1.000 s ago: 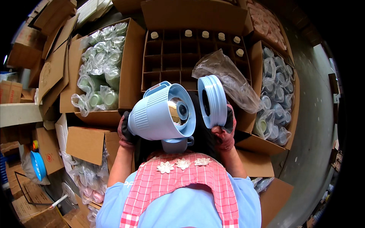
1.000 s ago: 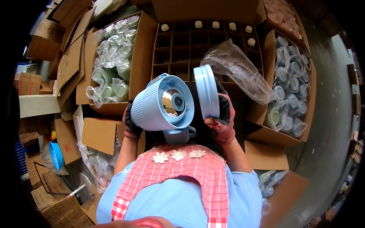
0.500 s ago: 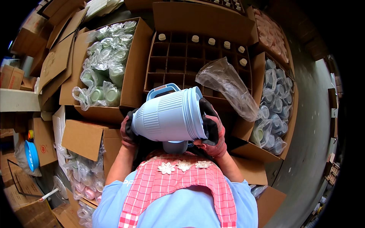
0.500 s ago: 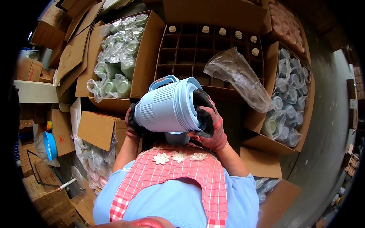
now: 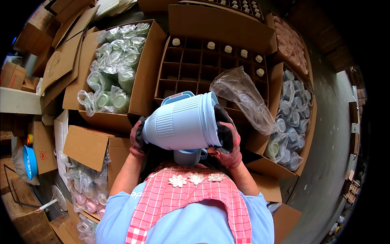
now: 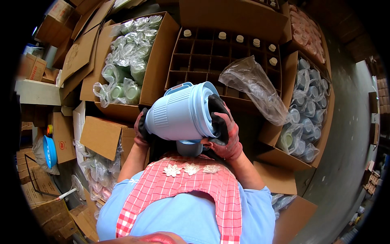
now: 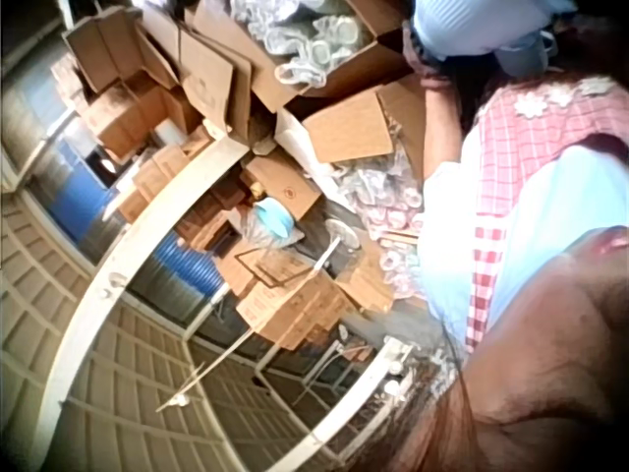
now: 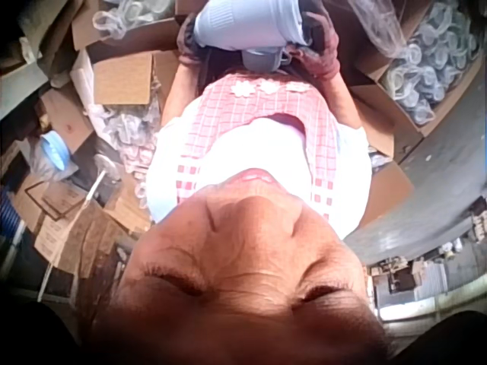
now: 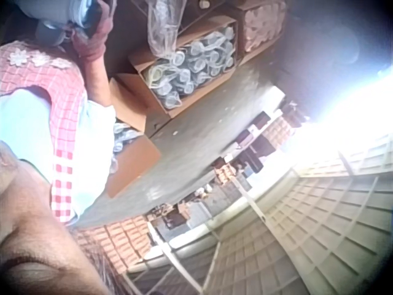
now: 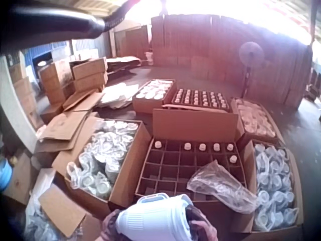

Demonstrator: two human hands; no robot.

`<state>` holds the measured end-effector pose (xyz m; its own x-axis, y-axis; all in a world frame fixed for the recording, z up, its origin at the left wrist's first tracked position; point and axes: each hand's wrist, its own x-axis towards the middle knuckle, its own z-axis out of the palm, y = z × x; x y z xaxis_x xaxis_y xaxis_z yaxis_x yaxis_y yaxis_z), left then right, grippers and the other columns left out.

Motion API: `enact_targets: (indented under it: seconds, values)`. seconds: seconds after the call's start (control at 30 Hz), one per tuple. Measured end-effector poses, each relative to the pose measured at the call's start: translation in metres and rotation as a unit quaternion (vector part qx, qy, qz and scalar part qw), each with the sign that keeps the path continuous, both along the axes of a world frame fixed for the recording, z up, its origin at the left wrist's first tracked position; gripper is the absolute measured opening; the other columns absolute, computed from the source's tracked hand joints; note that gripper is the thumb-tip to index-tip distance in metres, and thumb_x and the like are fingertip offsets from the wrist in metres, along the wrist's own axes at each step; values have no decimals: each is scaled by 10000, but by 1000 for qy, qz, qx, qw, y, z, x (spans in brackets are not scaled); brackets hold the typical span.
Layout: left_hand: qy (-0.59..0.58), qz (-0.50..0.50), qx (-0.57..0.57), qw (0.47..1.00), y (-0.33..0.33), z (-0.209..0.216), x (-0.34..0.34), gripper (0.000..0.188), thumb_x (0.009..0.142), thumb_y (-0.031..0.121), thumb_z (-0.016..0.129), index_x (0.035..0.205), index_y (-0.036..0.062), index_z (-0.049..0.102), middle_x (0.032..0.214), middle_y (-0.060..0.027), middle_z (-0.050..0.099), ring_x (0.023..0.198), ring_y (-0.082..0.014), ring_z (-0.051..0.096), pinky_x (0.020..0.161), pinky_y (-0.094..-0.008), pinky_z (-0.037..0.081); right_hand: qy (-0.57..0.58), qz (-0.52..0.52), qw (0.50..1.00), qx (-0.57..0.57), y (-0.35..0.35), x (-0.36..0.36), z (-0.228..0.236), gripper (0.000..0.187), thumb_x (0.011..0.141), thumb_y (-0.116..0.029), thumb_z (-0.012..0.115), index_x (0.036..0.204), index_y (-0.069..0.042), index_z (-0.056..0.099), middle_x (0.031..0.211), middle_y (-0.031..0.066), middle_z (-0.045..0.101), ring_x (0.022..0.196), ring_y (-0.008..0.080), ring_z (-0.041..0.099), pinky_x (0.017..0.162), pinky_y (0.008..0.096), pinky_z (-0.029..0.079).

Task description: The person unpacks plastic-wrapped thermos flasks from a cardboard box, removes the plastic, and assembles each unit by inserting a metal liner and screwing on the lid. The person then places the assembled thermos back into a plastic bag and into a compartmentalized box. This process is repeated for multiple green and blue thermos units.

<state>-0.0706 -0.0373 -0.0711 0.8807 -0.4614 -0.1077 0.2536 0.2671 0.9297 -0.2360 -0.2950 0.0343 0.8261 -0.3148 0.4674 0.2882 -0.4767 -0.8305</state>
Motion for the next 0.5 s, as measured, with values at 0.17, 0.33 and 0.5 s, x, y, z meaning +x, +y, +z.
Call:
enact_targets:
  seconds: [0.17,0.33,0.5]
  values:
    - [-321,58,38,945,-28,67,-9,438,855,289,507,1113,-62,552,1072,-157,603,1000,-240,561,907,-329,411,121,-63,973,185,0,2,6,564,735,-438,707,1053,-5,534,1005,134,563,910,238,541,821,330,433]
    - [-213,-15,-19,977,-25,87,-8,626,800,336,527,1295,-32,422,1285,-163,474,1166,-263,465,1002,-365,345,158,-54,872,461,-8,15,13,487,773,-369,701,1015,26,550,933,48,566,832,115,515,761,247,427]
    - [-41,-29,-83,995,-15,49,0,645,805,334,596,1319,-6,403,1326,-160,447,1207,-259,436,1029,-365,316,60,-57,963,255,7,32,19,529,767,-382,711,1062,19,533,992,39,558,843,87,506,748,209,417]
